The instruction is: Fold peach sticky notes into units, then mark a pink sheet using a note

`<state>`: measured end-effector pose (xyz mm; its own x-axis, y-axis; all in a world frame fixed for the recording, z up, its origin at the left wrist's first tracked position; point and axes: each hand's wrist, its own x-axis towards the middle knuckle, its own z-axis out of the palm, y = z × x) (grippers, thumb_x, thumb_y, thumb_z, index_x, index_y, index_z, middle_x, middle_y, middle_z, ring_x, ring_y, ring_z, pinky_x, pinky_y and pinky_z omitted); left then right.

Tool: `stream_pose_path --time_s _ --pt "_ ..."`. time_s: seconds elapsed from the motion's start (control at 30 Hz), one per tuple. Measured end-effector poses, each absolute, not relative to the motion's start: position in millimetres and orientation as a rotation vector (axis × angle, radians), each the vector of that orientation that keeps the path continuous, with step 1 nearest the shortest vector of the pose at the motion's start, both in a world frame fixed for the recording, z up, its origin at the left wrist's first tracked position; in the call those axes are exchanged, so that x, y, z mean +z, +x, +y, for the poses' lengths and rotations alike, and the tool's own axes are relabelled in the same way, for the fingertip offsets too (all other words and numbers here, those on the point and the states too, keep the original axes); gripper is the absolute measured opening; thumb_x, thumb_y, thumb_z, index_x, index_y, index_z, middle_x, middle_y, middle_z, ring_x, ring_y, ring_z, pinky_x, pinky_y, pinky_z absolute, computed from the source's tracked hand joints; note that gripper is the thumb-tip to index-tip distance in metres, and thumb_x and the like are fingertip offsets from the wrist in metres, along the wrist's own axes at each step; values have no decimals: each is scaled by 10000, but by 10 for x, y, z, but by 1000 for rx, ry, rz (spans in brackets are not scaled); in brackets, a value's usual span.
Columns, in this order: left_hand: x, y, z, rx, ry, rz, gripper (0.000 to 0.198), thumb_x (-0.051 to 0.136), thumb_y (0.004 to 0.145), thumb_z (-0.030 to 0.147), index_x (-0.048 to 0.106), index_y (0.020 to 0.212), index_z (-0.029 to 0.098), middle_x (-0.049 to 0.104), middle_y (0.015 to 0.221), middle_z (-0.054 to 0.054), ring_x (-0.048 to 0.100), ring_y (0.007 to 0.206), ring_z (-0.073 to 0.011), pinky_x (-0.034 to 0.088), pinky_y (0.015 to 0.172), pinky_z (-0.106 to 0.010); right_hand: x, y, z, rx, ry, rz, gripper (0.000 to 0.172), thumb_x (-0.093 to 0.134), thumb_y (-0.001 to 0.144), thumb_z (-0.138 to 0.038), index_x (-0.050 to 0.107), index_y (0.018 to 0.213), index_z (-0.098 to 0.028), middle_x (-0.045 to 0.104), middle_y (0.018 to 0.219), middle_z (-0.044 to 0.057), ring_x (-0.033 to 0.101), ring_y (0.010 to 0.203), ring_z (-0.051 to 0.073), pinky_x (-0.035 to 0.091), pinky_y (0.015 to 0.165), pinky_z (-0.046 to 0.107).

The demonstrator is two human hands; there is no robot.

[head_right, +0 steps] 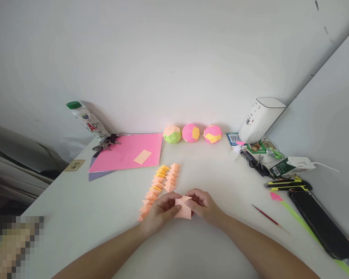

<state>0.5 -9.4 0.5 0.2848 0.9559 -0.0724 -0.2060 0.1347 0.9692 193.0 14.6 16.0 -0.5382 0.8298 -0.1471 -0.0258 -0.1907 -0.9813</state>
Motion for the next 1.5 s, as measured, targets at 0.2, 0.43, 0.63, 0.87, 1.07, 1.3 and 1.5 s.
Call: stream_pose_path --time_s 0.2,0.43,0.63,0.87,1.07,1.3,1.5 --pt "55 14 -89 1017 1097 928 317 692 752 430 643 974 209 470 676 29 419 616 -109 360 584 -245 96 1946 144 1800 -962 -1412 293 612 848 -431 538 1013 -200 563 666 -33 564 591 117 502 597 274" --pt "39 17 -98 1002 1062 909 314 691 756 428 652 981 213 571 784 -12 521 713 -141 425 672 -284 50 1946 136 1734 -969 -1570 254 591 858 -427 574 954 -192 553 644 -30 558 593 118 488 602 271" --pt "52 12 -86 1017 1097 922 297 698 746 421 665 948 205 526 699 12 455 629 -112 384 604 -251 36 1941 131 1706 -959 -1605 226 583 867 -402 592 943 -189 543 633 -34 538 583 111 477 592 257" --pt "49 11 -83 1007 1084 921 307 701 737 439 671 928 201 486 661 23 429 592 -105 368 579 -249 64 1931 119 1669 -985 -1650 259 569 866 -436 587 931 -186 563 638 -28 553 580 117 482 589 257" --pt "89 17 -83 1022 1056 907 286 712 731 421 677 912 203 487 643 31 433 588 -101 373 588 -246 48 1926 108 1644 -975 -1673 246 535 884 -431 561 964 -200 584 658 -19 570 594 125 503 617 278" --pt "73 20 -74 1063 986 927 291 739 700 419 680 881 198 499 655 28 439 593 -97 371 570 -239 57 1918 86 1488 -965 -1768 216 495 905 -387 565 1005 -209 577 625 -22 552 553 124 475 552 258" --pt "48 35 -69 1103 867 939 307 785 652 387 678 864 191 449 590 55 407 560 -79 352 545 -224 111 1891 69 1331 -914 -1872 252 586 840 -337 569 1056 -207 595 689 -8 556 569 122 446 508 233"
